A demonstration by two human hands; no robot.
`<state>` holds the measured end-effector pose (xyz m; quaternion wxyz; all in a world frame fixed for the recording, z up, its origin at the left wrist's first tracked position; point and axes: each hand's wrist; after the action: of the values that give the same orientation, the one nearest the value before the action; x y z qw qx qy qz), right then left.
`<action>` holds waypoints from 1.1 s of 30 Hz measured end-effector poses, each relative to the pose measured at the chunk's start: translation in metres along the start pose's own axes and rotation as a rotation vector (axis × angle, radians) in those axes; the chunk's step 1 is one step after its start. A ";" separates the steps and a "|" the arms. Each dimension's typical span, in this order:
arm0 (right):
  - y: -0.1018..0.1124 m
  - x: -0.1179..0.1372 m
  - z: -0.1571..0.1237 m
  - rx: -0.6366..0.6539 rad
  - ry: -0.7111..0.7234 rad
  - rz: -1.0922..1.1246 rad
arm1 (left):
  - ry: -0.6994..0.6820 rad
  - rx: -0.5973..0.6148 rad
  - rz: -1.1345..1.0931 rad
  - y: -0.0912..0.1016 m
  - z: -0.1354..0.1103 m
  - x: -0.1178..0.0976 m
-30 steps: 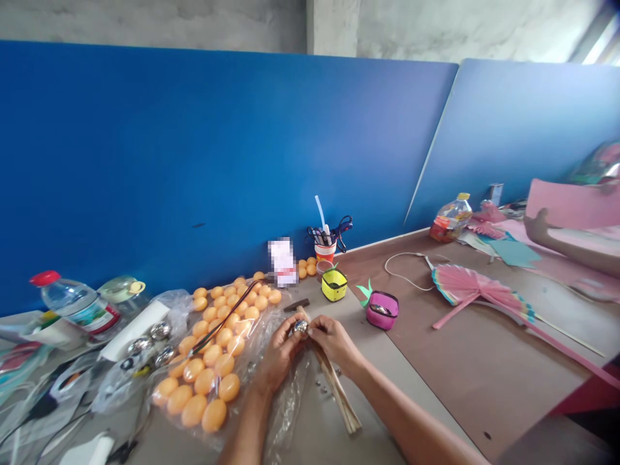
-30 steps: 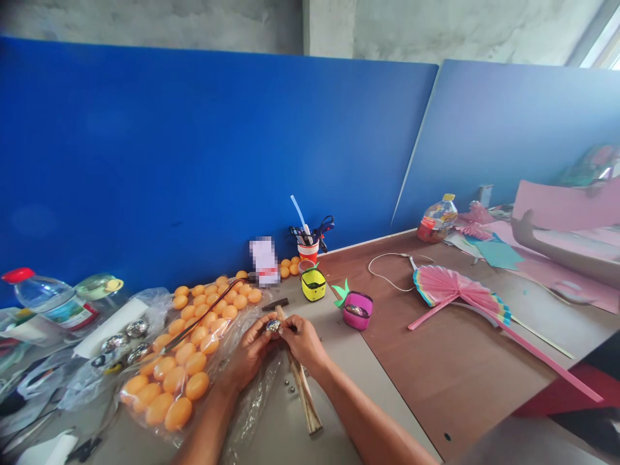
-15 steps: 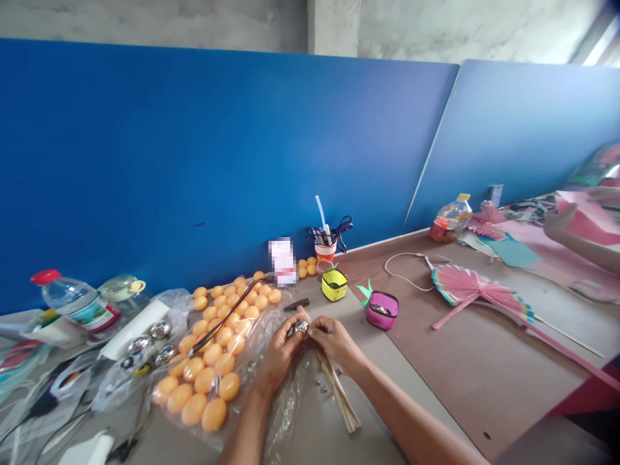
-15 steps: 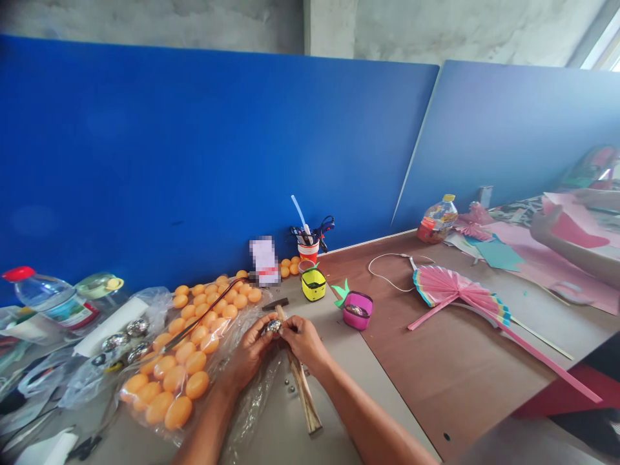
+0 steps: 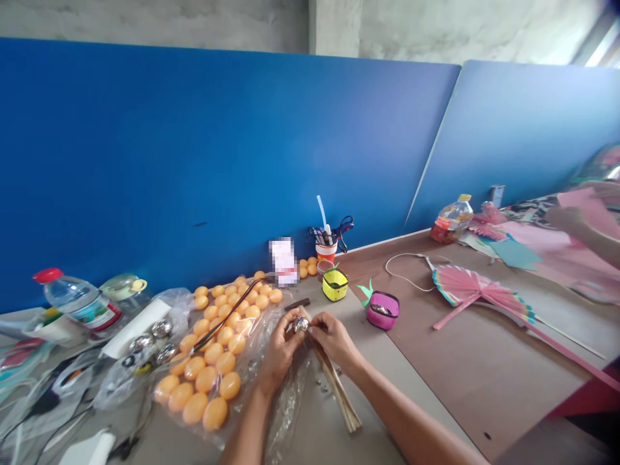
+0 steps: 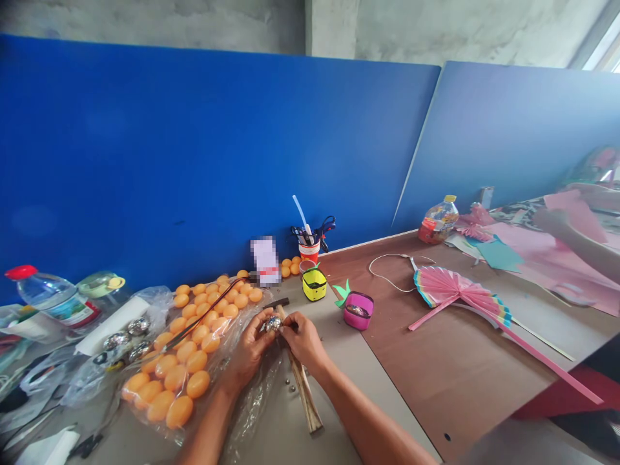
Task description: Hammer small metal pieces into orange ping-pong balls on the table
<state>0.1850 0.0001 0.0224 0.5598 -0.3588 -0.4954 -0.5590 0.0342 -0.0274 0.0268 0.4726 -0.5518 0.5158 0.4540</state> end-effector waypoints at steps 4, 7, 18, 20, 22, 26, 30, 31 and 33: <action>-0.001 -0.003 0.000 0.011 0.018 0.002 | 0.015 0.015 -0.043 -0.002 0.000 -0.002; -0.002 -0.004 -0.001 0.006 0.046 -0.024 | 0.029 0.019 -0.091 -0.004 0.000 -0.002; 0.009 0.005 -0.001 0.088 0.090 -0.421 | 0.043 -0.171 -0.601 0.005 0.011 -0.001; 0.008 0.005 -0.003 0.147 0.071 -0.574 | 0.046 -0.185 -0.654 0.008 0.012 -0.004; 0.007 0.007 -0.006 0.226 0.046 -0.692 | 0.061 -0.203 -0.708 0.010 0.012 -0.006; 0.007 0.016 -0.008 0.358 0.031 -0.827 | 0.084 -0.216 -0.794 0.013 0.012 -0.006; 0.007 0.020 -0.008 0.407 0.027 -0.845 | 0.107 -0.200 -0.816 0.013 0.013 -0.004; 0.007 0.019 -0.008 0.408 0.024 -0.840 | 0.114 -0.193 -0.818 0.013 0.013 -0.003; 0.006 0.016 -0.007 0.397 0.022 -0.829 | 0.126 -0.184 -0.835 0.014 0.014 -0.002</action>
<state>0.1899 -0.0105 0.0366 0.3520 -0.0101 -0.6885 -0.6340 0.0199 -0.0131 0.0262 0.5322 -0.7796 0.2335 0.2334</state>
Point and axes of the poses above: each hand's wrist, its own z-axis towards the middle knuckle, its own y-axis out of the back of the hand, x = y × z, and after that the axes turned 13 degrees about y, right-handed
